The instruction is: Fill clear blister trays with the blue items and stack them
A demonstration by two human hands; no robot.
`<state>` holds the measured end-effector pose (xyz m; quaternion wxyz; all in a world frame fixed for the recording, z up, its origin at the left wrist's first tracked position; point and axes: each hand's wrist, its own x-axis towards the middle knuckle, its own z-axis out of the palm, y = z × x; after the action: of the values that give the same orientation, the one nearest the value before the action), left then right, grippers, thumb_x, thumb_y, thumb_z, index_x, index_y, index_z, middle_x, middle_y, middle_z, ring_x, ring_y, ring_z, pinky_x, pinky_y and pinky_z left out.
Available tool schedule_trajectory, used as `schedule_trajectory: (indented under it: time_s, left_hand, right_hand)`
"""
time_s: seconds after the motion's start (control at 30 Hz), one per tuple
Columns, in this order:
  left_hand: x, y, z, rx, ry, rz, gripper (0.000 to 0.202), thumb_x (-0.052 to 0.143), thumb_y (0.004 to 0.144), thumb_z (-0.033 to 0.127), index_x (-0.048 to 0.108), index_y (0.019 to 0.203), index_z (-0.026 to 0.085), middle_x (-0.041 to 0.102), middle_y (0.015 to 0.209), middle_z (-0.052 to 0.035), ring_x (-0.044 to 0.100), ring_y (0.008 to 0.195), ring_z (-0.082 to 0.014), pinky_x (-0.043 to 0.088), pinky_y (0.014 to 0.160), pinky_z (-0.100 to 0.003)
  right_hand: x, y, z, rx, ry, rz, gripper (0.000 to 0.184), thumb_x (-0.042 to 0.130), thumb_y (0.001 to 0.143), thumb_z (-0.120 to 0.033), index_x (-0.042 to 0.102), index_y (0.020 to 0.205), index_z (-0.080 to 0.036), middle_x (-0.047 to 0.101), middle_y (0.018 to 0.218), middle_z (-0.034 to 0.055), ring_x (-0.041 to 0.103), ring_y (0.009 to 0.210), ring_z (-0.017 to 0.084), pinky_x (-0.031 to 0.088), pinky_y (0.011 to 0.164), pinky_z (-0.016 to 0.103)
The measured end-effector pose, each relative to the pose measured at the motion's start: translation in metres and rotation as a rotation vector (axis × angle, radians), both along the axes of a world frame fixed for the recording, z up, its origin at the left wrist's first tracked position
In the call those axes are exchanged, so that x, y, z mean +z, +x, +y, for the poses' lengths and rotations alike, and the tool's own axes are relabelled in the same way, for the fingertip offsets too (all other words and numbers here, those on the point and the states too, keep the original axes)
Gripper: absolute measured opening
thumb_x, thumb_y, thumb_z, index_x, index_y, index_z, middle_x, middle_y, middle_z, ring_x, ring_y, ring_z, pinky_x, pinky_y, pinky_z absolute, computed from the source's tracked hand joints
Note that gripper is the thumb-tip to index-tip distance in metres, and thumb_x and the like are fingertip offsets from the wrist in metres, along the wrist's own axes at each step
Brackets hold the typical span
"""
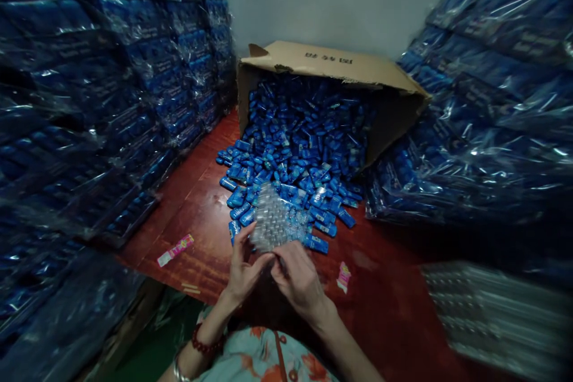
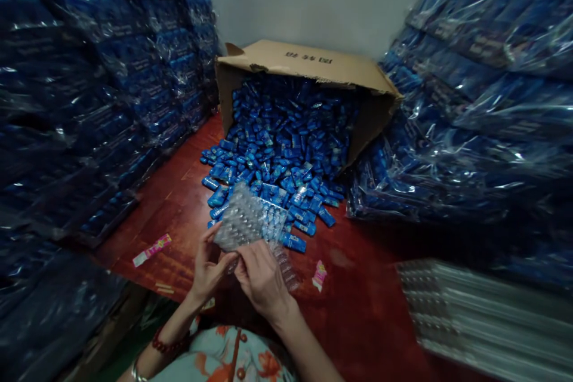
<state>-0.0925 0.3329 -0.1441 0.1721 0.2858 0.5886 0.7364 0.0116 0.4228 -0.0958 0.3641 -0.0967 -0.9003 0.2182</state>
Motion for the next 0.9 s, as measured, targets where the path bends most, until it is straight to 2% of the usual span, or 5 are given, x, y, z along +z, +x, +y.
schedule_trajectory:
  time_s: [0.17, 0.3, 0.43, 0.57, 0.9]
  left_hand:
    - [-0.005, -0.017, -0.010, 0.250, 0.002, 0.132, 0.053, 0.073, 0.070, 0.031, 0.051, 0.118, 0.024, 0.059, 0.112, -0.0056, 0.058, 0.100, -0.0168, 0.047, 0.087, -0.026]
    - [-0.004, -0.029, -0.011, 0.396, 0.028, 0.056, 0.056, 0.074, 0.069, 0.033, 0.050, 0.119, 0.021, 0.059, 0.108, -0.0051, 0.059, 0.095, -0.0149, 0.047, 0.084, -0.024]
    - [-0.006, -0.018, -0.005, 0.298, 0.040, 0.008, 0.057, 0.075, 0.067, 0.030, 0.050, 0.118, 0.024, 0.059, 0.110, -0.0050, 0.060, 0.096, -0.0154, 0.048, 0.084, -0.024]
    - [-0.007, -0.003, -0.001, 0.183, 0.041, 0.000, 0.056, 0.074, 0.068, 0.025, 0.051, 0.120, 0.026, 0.058, 0.117, -0.0052, 0.059, 0.103, -0.0171, 0.048, 0.086, -0.025]
    - [0.003, -0.002, -0.001, 0.024, 0.045, -0.150, 0.056, 0.072, 0.071, 0.027, 0.048, 0.121, 0.026, 0.057, 0.117, -0.0048, 0.058, 0.103, -0.0167, 0.047, 0.088, -0.027]
  right_hand:
    - [-0.013, 0.007, 0.024, -0.262, 0.297, 0.092, 0.020, 0.050, 0.083, -0.008, 0.054, 0.101, -0.017, 0.059, 0.083, 0.0065, 0.052, 0.078, 0.019, 0.042, 0.070, 0.034]
    - [-0.037, 0.007, 0.040, -0.219, 0.363, -0.098, 0.019, 0.046, 0.087, -0.013, 0.058, 0.102, -0.016, 0.061, 0.083, 0.0071, 0.052, 0.078, 0.019, 0.041, 0.073, 0.034]
    - [-0.046, -0.001, 0.028, -0.190, 0.095, -0.071, 0.020, 0.052, 0.088, -0.021, 0.058, 0.107, -0.019, 0.062, 0.091, 0.0070, 0.054, 0.086, 0.020, 0.043, 0.078, 0.035]
    - [-0.024, -0.007, 0.012, -0.019, -0.303, 0.050, 0.017, 0.057, 0.086, -0.027, 0.061, 0.102, -0.023, 0.063, 0.090, 0.0043, 0.056, 0.087, 0.018, 0.045, 0.076, 0.033]
    - [0.000, -0.013, 0.012, 0.194, -0.757, -0.074, 0.008, 0.066, 0.079, -0.026, 0.072, 0.083, -0.023, 0.067, 0.077, 0.0016, 0.061, 0.074, 0.015, 0.047, 0.070, 0.027]
